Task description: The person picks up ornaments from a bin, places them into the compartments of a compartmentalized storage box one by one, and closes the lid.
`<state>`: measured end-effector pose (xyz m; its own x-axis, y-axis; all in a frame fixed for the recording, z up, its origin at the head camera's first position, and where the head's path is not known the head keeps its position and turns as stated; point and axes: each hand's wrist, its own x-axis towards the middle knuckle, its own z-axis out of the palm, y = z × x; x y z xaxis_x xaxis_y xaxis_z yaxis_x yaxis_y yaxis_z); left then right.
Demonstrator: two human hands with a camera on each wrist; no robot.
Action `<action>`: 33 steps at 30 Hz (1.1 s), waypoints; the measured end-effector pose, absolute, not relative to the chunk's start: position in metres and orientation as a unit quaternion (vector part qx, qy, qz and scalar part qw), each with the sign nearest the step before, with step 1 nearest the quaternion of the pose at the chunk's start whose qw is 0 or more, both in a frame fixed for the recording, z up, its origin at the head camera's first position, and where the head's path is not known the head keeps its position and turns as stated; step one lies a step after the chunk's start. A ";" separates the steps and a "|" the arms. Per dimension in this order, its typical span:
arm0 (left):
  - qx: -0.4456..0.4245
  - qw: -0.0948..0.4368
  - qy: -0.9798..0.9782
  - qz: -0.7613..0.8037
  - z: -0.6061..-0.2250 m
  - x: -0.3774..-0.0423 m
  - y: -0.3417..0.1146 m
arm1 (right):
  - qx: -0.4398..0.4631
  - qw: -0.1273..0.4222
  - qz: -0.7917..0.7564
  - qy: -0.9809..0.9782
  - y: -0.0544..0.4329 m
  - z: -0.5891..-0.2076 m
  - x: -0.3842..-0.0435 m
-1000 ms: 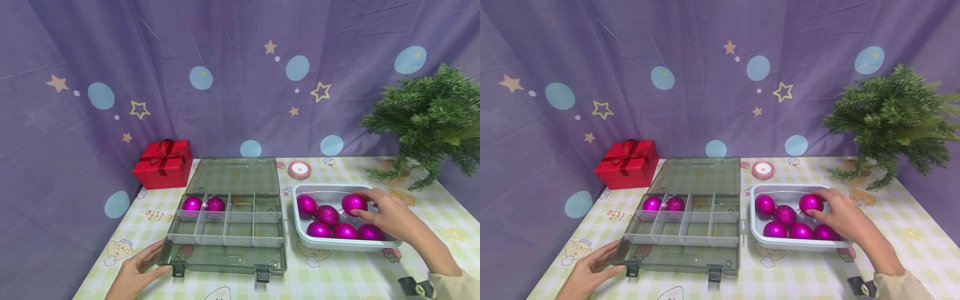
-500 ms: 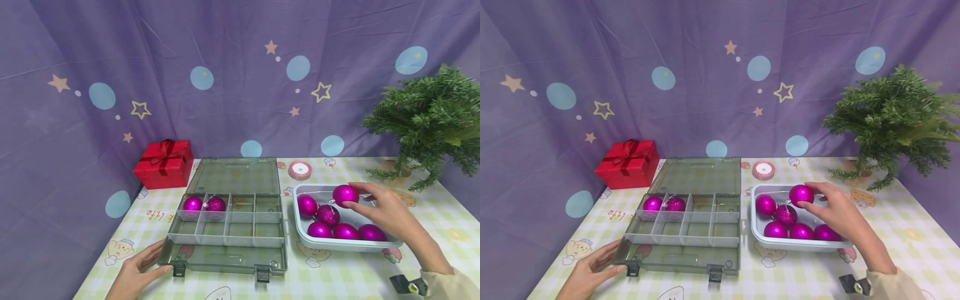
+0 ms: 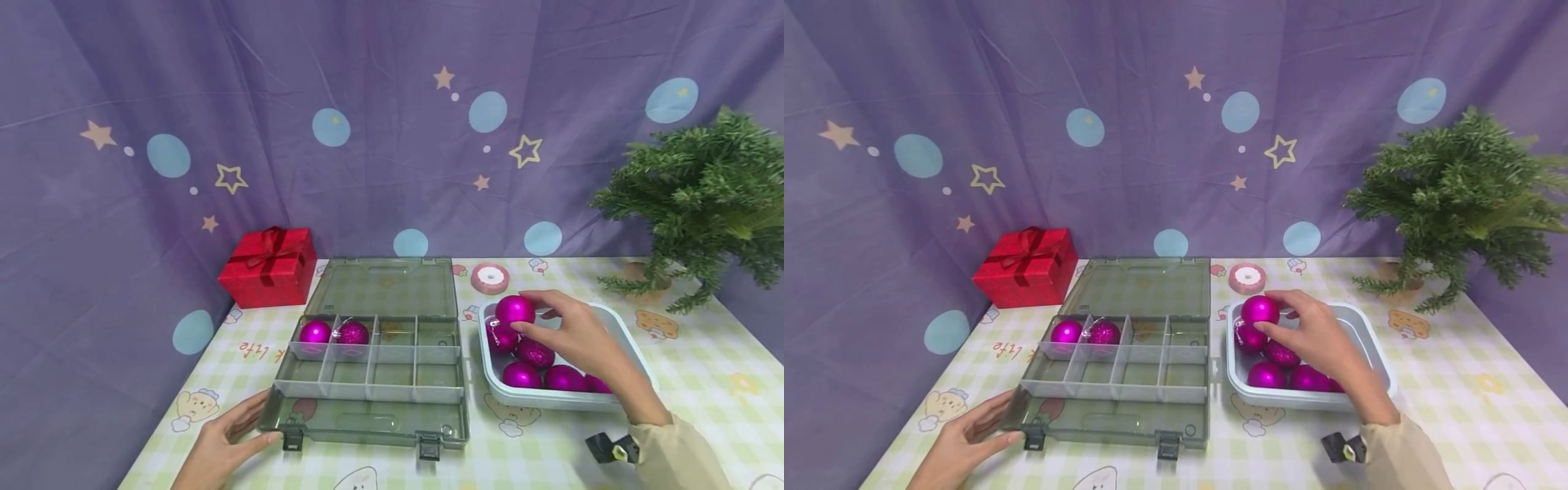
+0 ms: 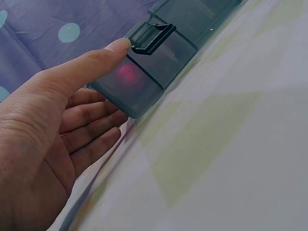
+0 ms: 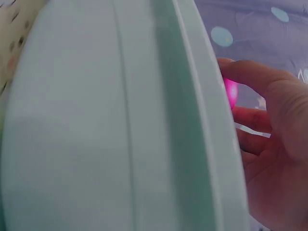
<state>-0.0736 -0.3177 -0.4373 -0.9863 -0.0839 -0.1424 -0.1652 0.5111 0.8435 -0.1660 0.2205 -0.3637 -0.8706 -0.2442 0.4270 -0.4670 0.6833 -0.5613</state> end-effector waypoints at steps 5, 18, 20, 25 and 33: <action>-0.072 0.043 0.868 0.490 -0.438 -0.074 -0.318 | 0.233 0.150 0.383 -0.881 0.195 -0.362 -0.178; -0.074 0.043 0.868 0.490 -0.437 -0.074 -0.317 | 0.265 0.110 0.425 -0.859 0.136 -0.363 -0.198; -0.070 0.041 0.869 0.488 -0.437 -0.074 -0.317 | 0.273 0.106 0.420 -0.859 0.128 -0.364 -0.200; -0.071 0.043 0.871 0.484 -0.436 -0.073 -0.318 | 0.277 0.086 0.411 -0.864 0.109 -0.364 -0.203; -0.075 0.044 0.871 0.484 -0.435 -0.074 -0.317 | 0.298 0.072 0.407 -0.860 0.083 -0.367 -0.208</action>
<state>-0.0741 -0.3167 -0.4347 -0.9848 -0.0878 -0.1501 -0.1738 0.5202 0.8362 -0.2081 0.0834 -0.3666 -0.8123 -0.4541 0.3661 -0.5710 0.4906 -0.6583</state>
